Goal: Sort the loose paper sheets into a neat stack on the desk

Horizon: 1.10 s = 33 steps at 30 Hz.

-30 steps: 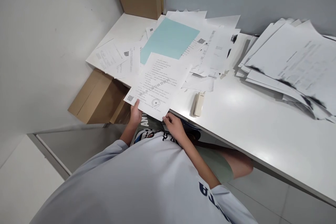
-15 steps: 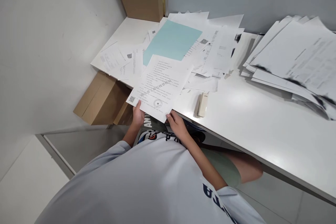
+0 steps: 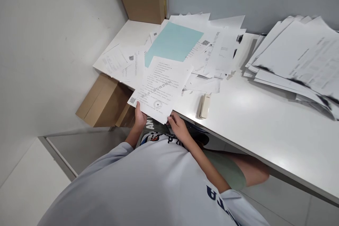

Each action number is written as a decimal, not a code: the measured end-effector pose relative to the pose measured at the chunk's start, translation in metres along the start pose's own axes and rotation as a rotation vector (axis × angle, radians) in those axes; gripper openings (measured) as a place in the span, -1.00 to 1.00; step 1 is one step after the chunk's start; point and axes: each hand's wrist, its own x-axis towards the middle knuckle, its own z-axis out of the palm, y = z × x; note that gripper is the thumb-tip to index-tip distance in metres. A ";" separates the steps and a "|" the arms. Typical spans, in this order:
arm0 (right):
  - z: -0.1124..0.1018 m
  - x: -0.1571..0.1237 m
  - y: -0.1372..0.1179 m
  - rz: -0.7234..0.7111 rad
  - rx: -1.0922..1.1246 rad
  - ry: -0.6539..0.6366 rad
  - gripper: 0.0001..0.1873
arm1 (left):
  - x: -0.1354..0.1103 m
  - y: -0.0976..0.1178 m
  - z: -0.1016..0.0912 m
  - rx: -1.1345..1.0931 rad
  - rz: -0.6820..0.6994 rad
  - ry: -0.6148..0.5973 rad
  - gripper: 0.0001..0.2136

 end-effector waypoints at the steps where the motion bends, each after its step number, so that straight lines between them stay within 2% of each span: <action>1: 0.001 0.000 -0.001 -0.003 0.002 0.008 -0.65 | -0.001 -0.001 0.000 0.003 0.008 -0.022 -0.62; 7: 0.008 -0.001 -0.008 0.063 0.124 -0.019 -0.58 | -0.011 -0.012 0.005 0.035 0.035 -0.034 -0.59; 14: 0.015 -0.001 -0.009 0.034 0.134 -0.127 -0.57 | -0.022 -0.019 0.012 0.026 0.081 -0.040 -0.49; 16: 0.017 -0.001 -0.010 0.030 0.139 -0.155 -0.58 | -0.021 -0.020 0.011 0.011 0.085 -0.014 -0.50; 19: 0.018 0.000 -0.012 0.063 0.175 -0.194 -0.55 | -0.012 -0.015 0.008 0.021 0.078 0.093 -0.60; 22: 0.015 0.005 -0.016 0.130 0.213 -0.178 -0.48 | 0.010 0.009 0.002 0.025 0.091 0.154 -0.67; 24: 0.011 0.011 -0.020 0.148 0.224 -0.150 -0.43 | 0.027 0.037 -0.003 0.027 0.126 0.128 -0.70; 27: 0.002 0.021 -0.031 0.096 0.199 -0.144 -0.47 | 0.043 0.084 -0.013 0.071 0.206 0.053 -0.70; 30: -0.007 0.034 -0.047 -0.013 0.150 -0.110 -0.54 | 0.041 0.122 -0.022 0.164 0.299 -0.063 -0.66; 33: -0.015 0.049 -0.067 -0.162 0.090 0.049 -0.57 | 0.027 0.148 -0.028 0.333 0.361 -0.196 -0.60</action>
